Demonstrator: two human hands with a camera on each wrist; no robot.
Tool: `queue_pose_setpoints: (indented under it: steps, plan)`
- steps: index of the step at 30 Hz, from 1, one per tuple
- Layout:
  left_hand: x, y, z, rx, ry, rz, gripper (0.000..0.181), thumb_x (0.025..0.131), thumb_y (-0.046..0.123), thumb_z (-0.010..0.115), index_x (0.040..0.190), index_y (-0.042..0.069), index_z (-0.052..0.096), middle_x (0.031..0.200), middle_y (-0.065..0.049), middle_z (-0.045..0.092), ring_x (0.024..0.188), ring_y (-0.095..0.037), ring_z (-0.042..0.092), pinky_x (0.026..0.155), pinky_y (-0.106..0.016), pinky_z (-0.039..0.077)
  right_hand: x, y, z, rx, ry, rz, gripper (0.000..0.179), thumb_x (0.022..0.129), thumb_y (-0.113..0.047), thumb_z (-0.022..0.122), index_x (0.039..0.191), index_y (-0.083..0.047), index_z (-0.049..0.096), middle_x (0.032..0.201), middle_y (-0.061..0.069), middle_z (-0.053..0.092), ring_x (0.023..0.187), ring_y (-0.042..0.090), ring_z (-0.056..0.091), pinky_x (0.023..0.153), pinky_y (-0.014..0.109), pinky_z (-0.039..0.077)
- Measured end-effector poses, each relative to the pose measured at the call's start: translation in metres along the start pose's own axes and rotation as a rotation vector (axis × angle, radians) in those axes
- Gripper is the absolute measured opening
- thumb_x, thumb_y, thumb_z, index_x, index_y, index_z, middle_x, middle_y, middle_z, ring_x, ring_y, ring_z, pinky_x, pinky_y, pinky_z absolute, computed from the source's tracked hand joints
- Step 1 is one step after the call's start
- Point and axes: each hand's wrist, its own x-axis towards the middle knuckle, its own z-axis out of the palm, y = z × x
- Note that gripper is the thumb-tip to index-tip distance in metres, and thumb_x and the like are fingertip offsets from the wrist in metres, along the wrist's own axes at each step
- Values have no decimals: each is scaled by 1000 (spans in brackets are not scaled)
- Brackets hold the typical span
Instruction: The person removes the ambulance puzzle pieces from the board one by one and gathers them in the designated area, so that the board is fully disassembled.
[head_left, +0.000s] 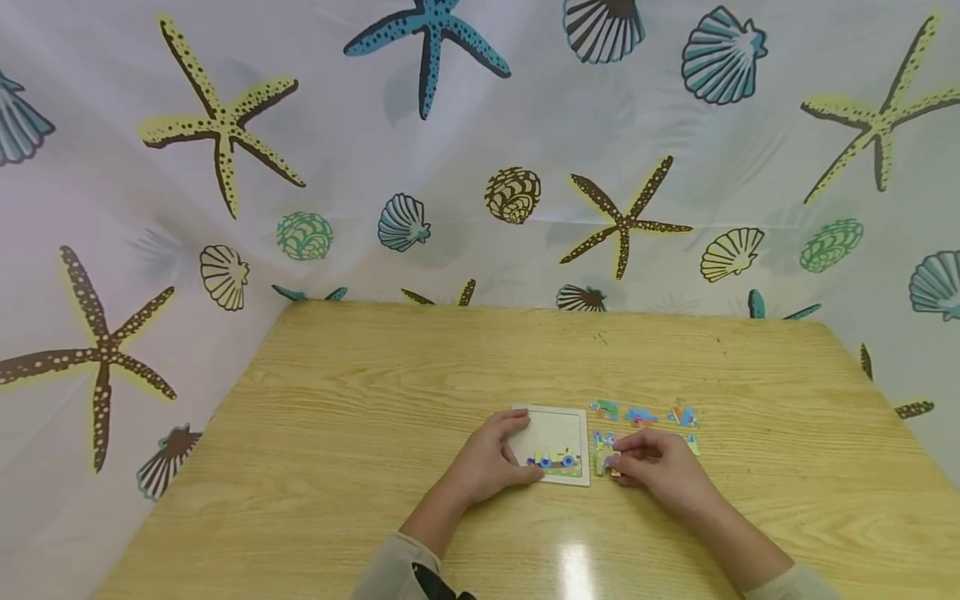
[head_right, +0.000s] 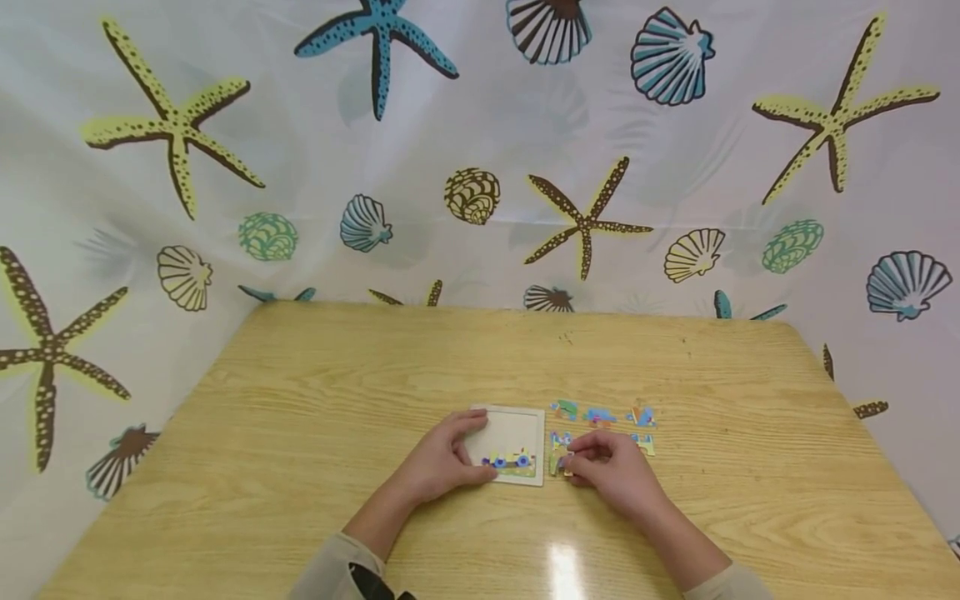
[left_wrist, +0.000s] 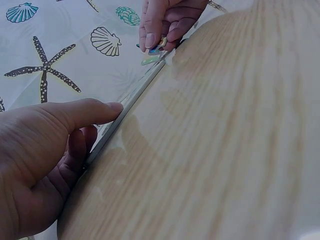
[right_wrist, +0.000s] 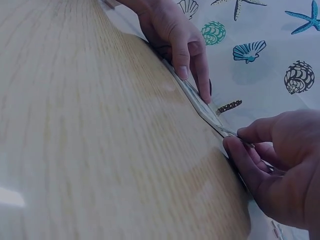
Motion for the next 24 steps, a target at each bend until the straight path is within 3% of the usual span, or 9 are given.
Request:
queue_pose_setpoints:
  steps: [3, 10, 17, 24]
  plan:
    - [-1, 0, -2, 9, 5, -8, 77, 77, 19, 87, 143, 1, 51, 155, -1, 42, 66, -9, 57, 70, -19, 47, -1, -2, 1, -55, 4, -26, 27, 91, -6, 71, 111, 10, 64, 103, 15, 69, 86, 16, 69, 75, 27, 60]
    - [-1, 0, -4, -7, 7, 9, 77, 77, 18, 87, 143, 0, 51, 155, -3, 42, 65, -9, 58, 74, -19, 48, -6, -12, 9, -345, 77, -82, 19, 86, -18, 78, 97, -4, 72, 86, 4, 71, 74, 13, 64, 64, 22, 53]
    - [-3, 0, 0, -33, -12, -10, 78, 76, 16, 87, 143, 0, 51, 155, -2, 42, 67, -10, 58, 77, -19, 48, -13, -14, 16, -493, 110, -77, 13, 84, -14, 80, 92, -6, 72, 83, -1, 69, 74, 10, 63, 67, 21, 53]
    - [-2, 0, 0, -21, -6, 2, 78, 76, 16, 87, 143, 0, 51, 155, -2, 42, 67, -9, 58, 77, -20, 48, -10, -18, 17, -477, 110, -85, 14, 85, -11, 78, 95, -6, 70, 86, 1, 68, 78, 11, 63, 67, 20, 53]
